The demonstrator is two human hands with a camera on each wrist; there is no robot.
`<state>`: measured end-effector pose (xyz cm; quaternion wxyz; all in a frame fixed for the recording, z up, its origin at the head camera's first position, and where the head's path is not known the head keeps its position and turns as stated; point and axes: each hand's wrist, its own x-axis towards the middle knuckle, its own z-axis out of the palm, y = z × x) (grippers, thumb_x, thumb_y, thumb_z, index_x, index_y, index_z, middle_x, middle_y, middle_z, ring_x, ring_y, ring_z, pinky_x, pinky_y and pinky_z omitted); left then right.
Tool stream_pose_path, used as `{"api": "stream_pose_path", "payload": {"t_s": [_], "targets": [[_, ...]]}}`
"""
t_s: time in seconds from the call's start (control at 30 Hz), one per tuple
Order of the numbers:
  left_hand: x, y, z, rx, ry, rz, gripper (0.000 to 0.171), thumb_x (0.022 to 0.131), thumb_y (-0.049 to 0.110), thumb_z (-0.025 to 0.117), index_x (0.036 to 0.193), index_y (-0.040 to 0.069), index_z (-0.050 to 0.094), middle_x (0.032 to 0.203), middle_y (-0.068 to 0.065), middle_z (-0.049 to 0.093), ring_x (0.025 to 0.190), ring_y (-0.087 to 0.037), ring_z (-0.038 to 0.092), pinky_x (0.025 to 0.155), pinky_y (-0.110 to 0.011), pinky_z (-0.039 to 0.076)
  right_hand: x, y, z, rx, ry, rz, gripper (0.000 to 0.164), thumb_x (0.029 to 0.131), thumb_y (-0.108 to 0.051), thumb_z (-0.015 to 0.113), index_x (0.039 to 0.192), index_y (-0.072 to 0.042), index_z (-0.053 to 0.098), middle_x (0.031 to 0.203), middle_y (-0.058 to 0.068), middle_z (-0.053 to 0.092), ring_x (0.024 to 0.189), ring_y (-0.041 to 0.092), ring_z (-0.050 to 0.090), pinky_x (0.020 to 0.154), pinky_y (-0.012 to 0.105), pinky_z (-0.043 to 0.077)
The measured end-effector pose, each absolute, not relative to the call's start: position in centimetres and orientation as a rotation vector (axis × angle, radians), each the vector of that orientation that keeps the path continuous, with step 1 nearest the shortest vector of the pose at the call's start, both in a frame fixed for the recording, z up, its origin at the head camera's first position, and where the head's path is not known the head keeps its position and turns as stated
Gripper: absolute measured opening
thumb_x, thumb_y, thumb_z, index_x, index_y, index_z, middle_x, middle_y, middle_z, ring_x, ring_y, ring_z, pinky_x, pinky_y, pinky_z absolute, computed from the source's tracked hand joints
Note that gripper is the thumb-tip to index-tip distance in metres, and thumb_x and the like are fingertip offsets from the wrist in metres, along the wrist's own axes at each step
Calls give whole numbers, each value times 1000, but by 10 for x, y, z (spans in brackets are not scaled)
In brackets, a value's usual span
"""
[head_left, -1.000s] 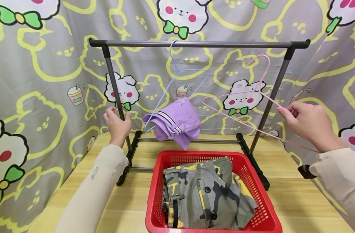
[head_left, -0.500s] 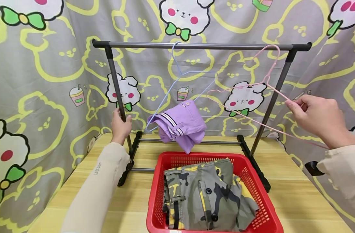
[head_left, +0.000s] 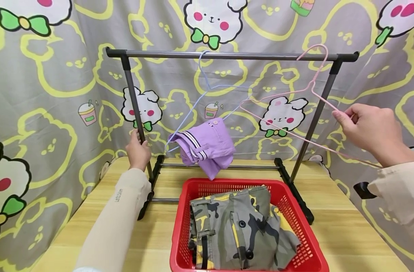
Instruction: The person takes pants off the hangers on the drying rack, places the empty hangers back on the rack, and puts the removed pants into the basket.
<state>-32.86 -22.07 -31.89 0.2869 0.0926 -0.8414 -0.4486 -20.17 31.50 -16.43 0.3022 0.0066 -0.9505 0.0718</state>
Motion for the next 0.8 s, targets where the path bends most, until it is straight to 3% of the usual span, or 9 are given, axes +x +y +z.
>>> {"api": "stream_pose_path", "payload": {"t_s": [0.53,0.8], "targets": [[-328,-222,-325,259,-2249,-1176,49,95,9,44,141,21,29,132,-7,48,113,-30,49,91,-43,39,-212,312,-150,11,-2546,199,47,93,-43,43,82,0,56,57,7,49,58,29,44,46,37,29],[-329,-220,-326,249,-2237,-1169,50,95,10,45,141,21,29,130,-8,49,111,-31,50,90,-44,40,-213,311,-149,-8,-2584,218,47,92,-49,41,83,-5,57,60,6,51,60,29,44,42,37,30]]}}
